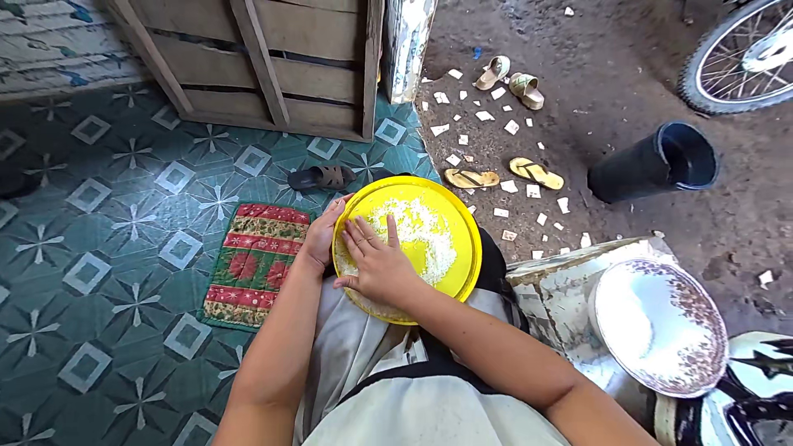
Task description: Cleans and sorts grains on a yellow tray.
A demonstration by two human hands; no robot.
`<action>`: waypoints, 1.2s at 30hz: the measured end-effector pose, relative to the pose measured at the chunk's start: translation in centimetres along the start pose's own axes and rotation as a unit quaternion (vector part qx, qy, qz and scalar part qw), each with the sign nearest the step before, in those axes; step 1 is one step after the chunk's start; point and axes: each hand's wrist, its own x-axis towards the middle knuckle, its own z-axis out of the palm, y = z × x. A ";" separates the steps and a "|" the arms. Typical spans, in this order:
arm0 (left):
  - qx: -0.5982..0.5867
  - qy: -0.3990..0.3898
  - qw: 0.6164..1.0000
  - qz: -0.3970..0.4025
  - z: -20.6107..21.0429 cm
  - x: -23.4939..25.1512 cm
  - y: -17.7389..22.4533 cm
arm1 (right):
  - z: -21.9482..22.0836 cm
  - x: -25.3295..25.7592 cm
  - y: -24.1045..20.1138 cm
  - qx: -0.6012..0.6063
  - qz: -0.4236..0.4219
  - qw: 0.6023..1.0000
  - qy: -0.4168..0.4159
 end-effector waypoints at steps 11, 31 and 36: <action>0.026 0.017 0.999 -0.021 0.6 -0.1 0.3 | 0.8 -5.0 3.3 -0.040 0.130 0.987 0.091; 0.006 0.000 1.000 -0.009 0.3 0.2 0.1 | -0.8 0.1 2.8 -0.043 0.040 0.990 0.131; 0.009 -0.023 1.000 0.010 -0.1 0.0 0.2 | -1.3 3.3 3.6 -0.049 0.062 0.992 0.099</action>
